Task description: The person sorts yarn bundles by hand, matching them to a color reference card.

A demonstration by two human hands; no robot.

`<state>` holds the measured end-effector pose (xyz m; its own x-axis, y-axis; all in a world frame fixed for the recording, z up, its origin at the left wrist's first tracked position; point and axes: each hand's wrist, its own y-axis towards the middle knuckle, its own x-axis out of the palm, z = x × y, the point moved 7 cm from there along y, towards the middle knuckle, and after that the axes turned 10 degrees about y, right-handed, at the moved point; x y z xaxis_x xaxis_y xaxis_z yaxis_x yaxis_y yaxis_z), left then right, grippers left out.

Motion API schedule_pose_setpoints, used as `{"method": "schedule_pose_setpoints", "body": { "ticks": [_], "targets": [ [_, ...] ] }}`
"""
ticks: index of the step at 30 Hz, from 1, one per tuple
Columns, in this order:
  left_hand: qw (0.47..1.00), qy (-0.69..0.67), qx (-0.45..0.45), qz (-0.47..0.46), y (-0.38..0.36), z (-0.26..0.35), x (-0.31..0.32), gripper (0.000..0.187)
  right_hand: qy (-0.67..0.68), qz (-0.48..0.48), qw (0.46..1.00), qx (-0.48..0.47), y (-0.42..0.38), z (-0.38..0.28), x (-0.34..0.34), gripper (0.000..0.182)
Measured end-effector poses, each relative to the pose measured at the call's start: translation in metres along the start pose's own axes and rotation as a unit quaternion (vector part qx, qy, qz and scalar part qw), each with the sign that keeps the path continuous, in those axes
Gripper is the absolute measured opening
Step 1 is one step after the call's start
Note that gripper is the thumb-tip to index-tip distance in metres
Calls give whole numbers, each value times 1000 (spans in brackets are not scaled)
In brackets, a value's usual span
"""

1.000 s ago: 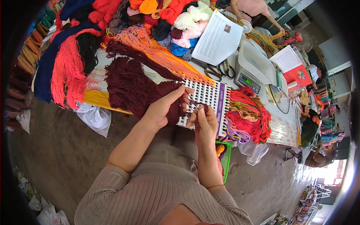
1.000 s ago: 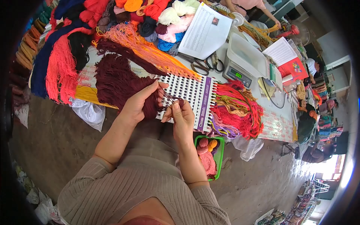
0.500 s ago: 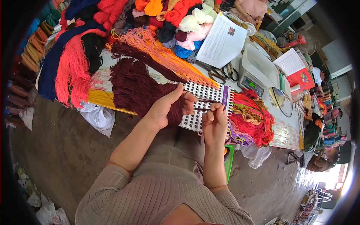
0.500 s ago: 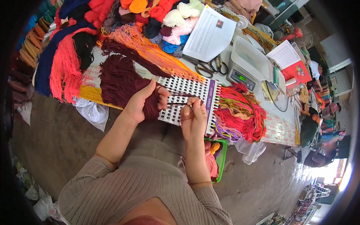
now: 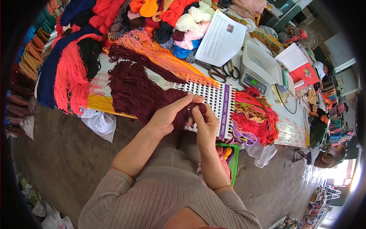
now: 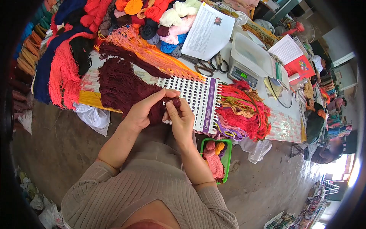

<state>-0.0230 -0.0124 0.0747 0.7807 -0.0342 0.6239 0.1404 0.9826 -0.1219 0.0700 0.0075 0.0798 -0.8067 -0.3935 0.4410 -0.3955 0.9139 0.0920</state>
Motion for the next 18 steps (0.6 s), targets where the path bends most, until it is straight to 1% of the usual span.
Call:
{"method": "schedule_pose_setpoints", "body": {
  "ticks": [2, 3, 5, 8, 9, 10, 11, 12, 13, 14, 15, 16, 17, 18],
  "targets": [
    [999, -41, -9, -15, -1, -2, 0, 32, 11, 0, 1000, 2, -1, -2, 1, 8],
    [999, -41, -9, -15, -1, -2, -1, 32, 26, 1, 1000, 7, -1, -2, 1, 9],
    [999, -37, 5, 14, 0, -1, -2, 31, 50, 6, 999, 5, -2, -3, -1, 11],
    [998, -62, 15, 9, -1, 3, 2, 32, 57, 8, 998, -2, -2, -3, -3, 12],
    [997, -72, -5, 21, 0, -1, -3, 32, 64, 15, 998, 3, -3, -3, -2, 12],
    [997, -72, -4, 23, -1, 0, -3, 32, 72, 21, 997, 9, -3, -3, -1, 12],
    [997, -61, 0, 55, -1, 1, -8, 31, 72, 20, 997, 9, -3, -4, 0, 12],
    [995, -51, 4, 86, -1, 2, -12, 31, 97, 24, 995, 31, -4, -3, 1, 13],
    [995, -51, 3, 85, 1, 2, -13, 31, 122, 28, 991, 53, -6, -1, 0, 15],
    [995, -1, 39, 95, 1, 9, -16, 30, 137, 6, 986, 93, -7, 2, -2, 14],
    [991, 48, 74, 105, 0, 16, -17, 30, 50, -38, 989, 131, -8, 7, -2, 14],
    [990, 70, 67, 105, -1, 19, -17, 32, -38, -82, 982, 166, -9, 13, -2, 14],
    [987, 132, 49, 79, 0, 20, -20, 34, -146, -118, 972, 139, -11, 12, -3, 14],
    [979, 192, 29, 53, -2, 25, -24, 36, -231, -59, 969, 59, -7, -4, -11, 13]
  ]
}}
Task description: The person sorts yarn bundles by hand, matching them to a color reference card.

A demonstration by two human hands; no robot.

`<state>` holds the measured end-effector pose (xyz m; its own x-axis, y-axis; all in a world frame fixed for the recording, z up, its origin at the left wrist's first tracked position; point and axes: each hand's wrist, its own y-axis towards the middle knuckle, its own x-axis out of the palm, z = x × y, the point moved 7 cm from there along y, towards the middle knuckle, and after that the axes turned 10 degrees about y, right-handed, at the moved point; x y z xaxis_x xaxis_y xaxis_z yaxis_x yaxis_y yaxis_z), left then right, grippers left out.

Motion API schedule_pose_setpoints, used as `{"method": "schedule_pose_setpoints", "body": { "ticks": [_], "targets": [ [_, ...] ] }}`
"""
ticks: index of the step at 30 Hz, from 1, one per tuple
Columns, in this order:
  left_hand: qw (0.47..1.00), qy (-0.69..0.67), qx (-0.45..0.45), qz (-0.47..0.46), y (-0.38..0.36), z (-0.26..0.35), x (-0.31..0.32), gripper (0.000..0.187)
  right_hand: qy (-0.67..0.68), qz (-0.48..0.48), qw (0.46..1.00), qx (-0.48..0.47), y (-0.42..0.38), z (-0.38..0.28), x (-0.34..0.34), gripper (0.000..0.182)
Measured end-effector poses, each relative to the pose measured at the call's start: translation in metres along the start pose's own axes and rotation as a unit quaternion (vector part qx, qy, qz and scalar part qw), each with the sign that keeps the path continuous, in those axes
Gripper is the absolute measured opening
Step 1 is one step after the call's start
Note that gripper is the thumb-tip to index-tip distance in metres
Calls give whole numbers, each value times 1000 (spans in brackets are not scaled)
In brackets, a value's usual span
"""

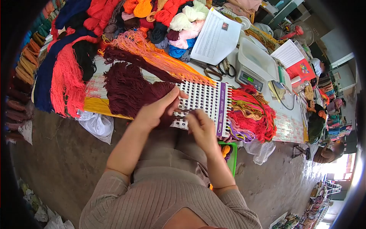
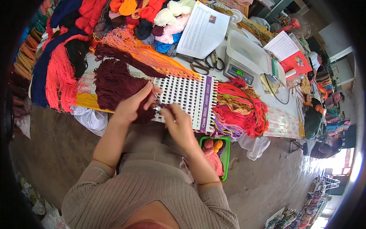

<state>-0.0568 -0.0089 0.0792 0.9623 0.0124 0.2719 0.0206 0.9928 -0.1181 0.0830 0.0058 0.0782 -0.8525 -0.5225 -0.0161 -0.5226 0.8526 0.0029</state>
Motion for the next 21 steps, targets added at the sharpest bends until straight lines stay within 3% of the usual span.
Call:
{"method": "schedule_pose_setpoints", "body": {
  "ticks": [1, 2, 3, 4, 5, 6, 7, 8, 10, 12, 13, 14, 16, 17, 18, 19, 20, 21],
  "targets": [
    [996, 79, -25, -12, -5, 5, -13, 39, -85, 80, 991, -58, 0, -14, -16, 12],
    [996, 67, -37, -43, -6, 6, -29, 40, -142, 133, 975, -110, 3, -22, -40, 13],
    [987, 77, -111, 83, -5, -6, -72, 36, -135, 173, 957, -192, 4, -40, -60, 18],
    [985, -116, -88, 87, 2, -3, -94, 30, -145, 185, 952, -196, 4, -53, -82, 24],
    [973, -228, -25, 20, 7, 10, -117, 30, -26, 218, 945, -245, 6, -56, -108, 28],
    [954, -301, 10, -16, 12, 20, -146, 31, 247, 178, 914, -268, 8, -68, -122, 25],
    [950, -308, 43, -22, 12, 28, -180, 31, 363, 105, 890, -256, 8, -77, -137, 28],
    [948, -314, 58, 6, 9, 32, -215, 30, 423, 186, 849, -256, 4, -77, -162, 27],
    [941, -328, 75, 40, 3, 44, -277, 30, 538, 46, 807, -240, 9, -80, -209, 23],
    [932, -338, 64, 117, -7, 60, -327, 27, 547, 113, 806, -195, 8, -82, -250, 20],
    [936, -319, 68, 133, -11, 72, -350, 26, 521, 101, 827, -185, 9, -81, -276, 19],
    [931, -287, 65, 217, -19, 86, -372, 25, 494, 88, 847, -174, 9, -78, -305, 19],
    [924, -288, 74, 241, -30, 113, -421, 23, 405, 182, 879, -174, -1, -72, -388, 21],
    [914, -242, 104, 309, -42, 135, -439, 24, 341, 247, 887, -189, -13, -74, -440, 20],
    [897, -194, 133, 375, -56, 157, -455, 26, 297, 342, 863, -225, -31, -82, -488, 16],
    [883, -210, 174, 383, -67, 174, -493, 31, 252, 438, 829, -241, -56, -85, -546, 15],
    [852, -245, 214, 411, -79, 192, -527, 22, 122, 519, 801, -273, -84, -89, -606, 11],
    [860, -252, 304, 323, -87, 216, -508, 13, 118, 516, 792, -304, -83, -114, -571, 10]
  ]
}}
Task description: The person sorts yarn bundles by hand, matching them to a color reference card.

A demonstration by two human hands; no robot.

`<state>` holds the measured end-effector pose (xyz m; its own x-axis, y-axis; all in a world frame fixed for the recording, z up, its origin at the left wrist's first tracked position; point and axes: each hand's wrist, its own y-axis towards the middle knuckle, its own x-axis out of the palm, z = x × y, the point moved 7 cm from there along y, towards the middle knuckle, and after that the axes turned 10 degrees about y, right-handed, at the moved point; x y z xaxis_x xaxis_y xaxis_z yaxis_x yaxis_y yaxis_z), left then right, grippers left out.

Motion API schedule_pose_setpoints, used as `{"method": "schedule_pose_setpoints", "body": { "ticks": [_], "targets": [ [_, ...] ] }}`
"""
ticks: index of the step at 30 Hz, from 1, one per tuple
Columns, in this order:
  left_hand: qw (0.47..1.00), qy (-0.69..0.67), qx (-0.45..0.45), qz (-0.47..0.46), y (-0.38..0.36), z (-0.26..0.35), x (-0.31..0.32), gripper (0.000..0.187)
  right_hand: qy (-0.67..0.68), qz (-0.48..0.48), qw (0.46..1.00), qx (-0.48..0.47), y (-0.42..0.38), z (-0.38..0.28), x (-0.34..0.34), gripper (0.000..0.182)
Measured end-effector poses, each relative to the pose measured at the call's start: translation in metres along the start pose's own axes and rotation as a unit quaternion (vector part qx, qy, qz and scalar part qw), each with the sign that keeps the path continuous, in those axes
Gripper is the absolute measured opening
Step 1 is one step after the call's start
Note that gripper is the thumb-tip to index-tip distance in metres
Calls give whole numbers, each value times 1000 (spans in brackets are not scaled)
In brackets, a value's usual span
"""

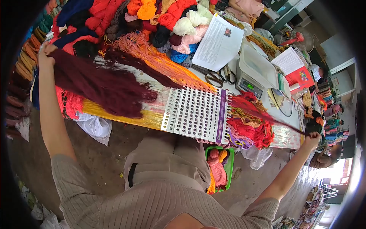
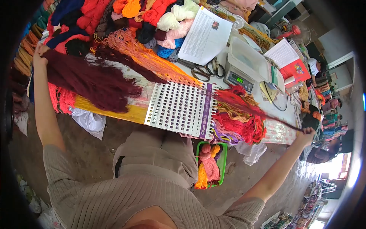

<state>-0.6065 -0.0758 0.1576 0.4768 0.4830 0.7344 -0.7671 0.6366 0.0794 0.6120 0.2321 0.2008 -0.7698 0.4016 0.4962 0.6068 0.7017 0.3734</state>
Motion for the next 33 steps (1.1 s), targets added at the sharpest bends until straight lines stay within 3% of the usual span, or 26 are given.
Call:
{"method": "schedule_pose_setpoints", "body": {
  "ticks": [1, 2, 3, 4, 5, 6, 7, 8, 9, 10, 11, 13, 16, 17, 19, 23, 25, 26, 27, 29, 33],
  "targets": [
    [992, -58, 51, -99, -26, 14, 34, 20, 15, -3, 999, -28, -31, -27, 37, 10],
    [977, -88, 35, -193, -56, 9, 78, 30, 30, -7, 998, -57, -65, -55, 77, 10],
    [952, -116, 14, -284, -93, -7, 126, 44, 26, -35, 999, -4, -83, -41, 107, 14],
    [939, -124, -3, -320, -129, -32, 164, 52, -149, -161, 972, -81, -114, -32, 138, 21],
    [941, -92, -10, -327, -156, -63, 192, 47, -198, -215, 953, -84, -115, 9, 141, 27],
    [946, -123, -57, -293, -173, -101, 205, 37, -255, -276, 921, -99, -184, 24, 185, 26],
    [971, -90, -86, -204, -188, -142, 211, 23, -252, -354, 900, -21, -230, 56, 206, 26],
    [979, 46, -94, -177, -209, -182, 217, 15, -197, -423, 883, 43, -290, 77, 241, 24],
    [949, 165, -120, -241, -224, -222, 219, 14, -300, -464, 833, 30, -326, 107, 253, 21],
    [931, 198, -213, -221, -243, -261, 217, 19, -296, -505, 811, -13, -370, 111, 277, 21],
    [907, 250, -260, -218, -255, -300, 206, 23, -255, -548, 792, 87, -401, 140, 284, 24],
    [866, 201, -411, -203, -286, -373, 189, 25, -263, -573, 765, 129, -440, 189, 293, 28],
    [790, 197, -547, -196, -320, -428, 172, 31, -202, -552, 776, 228, -466, 236, 294, 12],
    [780, 227, -551, -191, -327, -428, 175, 33, -200, -544, 771, 264, -471, 245, 291, 9],
    [762, 253, -560, -205, -333, -436, 179, 33, -218, -533, 778, 250, -474, 256, 285, 9],
    [756, 240, -568, -222, -328, -457, 182, 22, -284, -514, 798, 137, -471, 246, 285, 13],
    [744, 338, -511, -266, -321, -470, 180, 11, -274, -507, 812, 91, -469, 238, 287, 14],
    [764, 347, -481, -255, -321, -468, 187, 9, -277, -506, 812, 89, -467, 240, 285, 14],
    [764, 346, -481, -254, -321, -473, 187, 9, -274, -512, 812, 66, -468, 240, 286, 14],
    [771, 400, -401, -293, -309, -482, 189, 8, -278, -528, 801, 51, -472, 227, 292, 14],
    [765, 445, -389, -255, -299, -498, 186, 14, -288, -554, 779, 63, -471, 230, 293, 18]
  ]
}}
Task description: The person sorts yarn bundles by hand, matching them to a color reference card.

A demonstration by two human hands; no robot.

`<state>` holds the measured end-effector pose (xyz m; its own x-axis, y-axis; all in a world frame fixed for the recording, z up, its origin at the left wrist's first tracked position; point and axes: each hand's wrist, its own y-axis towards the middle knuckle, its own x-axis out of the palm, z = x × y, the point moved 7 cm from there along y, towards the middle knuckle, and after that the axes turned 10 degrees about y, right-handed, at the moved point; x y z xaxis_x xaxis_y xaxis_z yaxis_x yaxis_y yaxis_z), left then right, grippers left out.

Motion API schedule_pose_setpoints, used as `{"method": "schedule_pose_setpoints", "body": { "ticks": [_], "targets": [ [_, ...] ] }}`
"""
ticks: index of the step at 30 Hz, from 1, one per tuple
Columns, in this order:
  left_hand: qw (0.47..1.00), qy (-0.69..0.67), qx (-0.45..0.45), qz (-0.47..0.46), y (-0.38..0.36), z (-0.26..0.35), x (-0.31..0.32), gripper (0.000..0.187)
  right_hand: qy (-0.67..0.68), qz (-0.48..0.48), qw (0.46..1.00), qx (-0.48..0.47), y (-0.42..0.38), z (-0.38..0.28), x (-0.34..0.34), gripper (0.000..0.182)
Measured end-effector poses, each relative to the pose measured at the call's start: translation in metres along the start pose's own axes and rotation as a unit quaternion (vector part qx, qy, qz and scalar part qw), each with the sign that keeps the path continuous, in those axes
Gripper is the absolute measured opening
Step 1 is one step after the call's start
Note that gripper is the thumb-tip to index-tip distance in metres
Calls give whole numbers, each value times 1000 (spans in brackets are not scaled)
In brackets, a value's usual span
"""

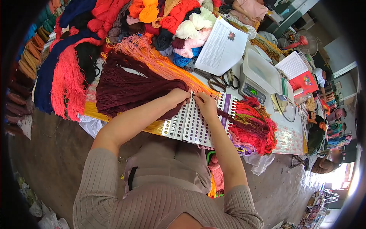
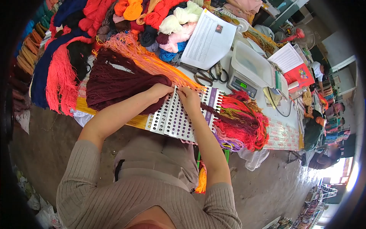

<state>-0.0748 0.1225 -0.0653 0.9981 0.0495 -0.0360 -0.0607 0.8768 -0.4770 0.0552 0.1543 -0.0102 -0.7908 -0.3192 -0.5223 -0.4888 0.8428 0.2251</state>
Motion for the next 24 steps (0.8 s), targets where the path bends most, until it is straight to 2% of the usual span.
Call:
{"method": "schedule_pose_setpoints", "body": {
  "ticks": [4, 6, 9, 10, 11, 12, 13, 14, 15, 16, 18, 19, 22, 24],
  "targets": [
    [999, 40, -28, 10, -1, 6, -1, 15, 23, -56, 996, 70, 14, 15, 3, 21],
    [996, 75, -47, 2, -3, 8, -2, 19, 199, -152, 949, 189, 17, 30, 17, 22],
    [993, 117, -15, 10, -1, 7, -4, 24, 219, -166, 932, 235, 22, 33, 18, 23],
    [989, 148, 4, 18, -1, 5, -6, 28, 169, -129, 956, 204, 19, 30, 14, 29],
    [944, 330, 11, 27, 10, -7, -18, 46, 101, -122, 972, 172, 19, 43, 19, 30],
    [930, 359, 54, 56, 12, -16, -30, 51, 32, -110, 983, 140, 19, 58, 21, 32],
    [912, 391, 97, 80, 13, -17, -37, 55, -8, -108, 983, 151, 16, 49, 18, 32],
    [938, 342, -15, 48, 10, -14, -47, 56, -21, -104, 982, 157, 15, 35, 11, 32],
    [968, 250, 10, 30, 5, -7, -49, 49, -32, -104, 981, 163, 11, 27, 10, 33],
    [993, 96, 54, 34, -5, -2, -44, 37, -2, -115, 981, 158, 11, 29, 13, 33],
    [999, 3, 12, 37, -9, 0, -41, 28, -20, -124, 979, 158, 12, 22, 13, 33],
    [999, -31, 12, 23, -11, 4, -37, 30, -37, -107, 985, 127, 13, 31, 16, 33],
    [998, -14, -11, 63, -15, 9, -31, 30, -114, -79, 984, 111, 11, 18, 9, 34],
    [984, 153, -13, 94, -4, -3, -37, 33, -96, -81, 985, 114, 10, 17, 12, 33]
  ]
}}
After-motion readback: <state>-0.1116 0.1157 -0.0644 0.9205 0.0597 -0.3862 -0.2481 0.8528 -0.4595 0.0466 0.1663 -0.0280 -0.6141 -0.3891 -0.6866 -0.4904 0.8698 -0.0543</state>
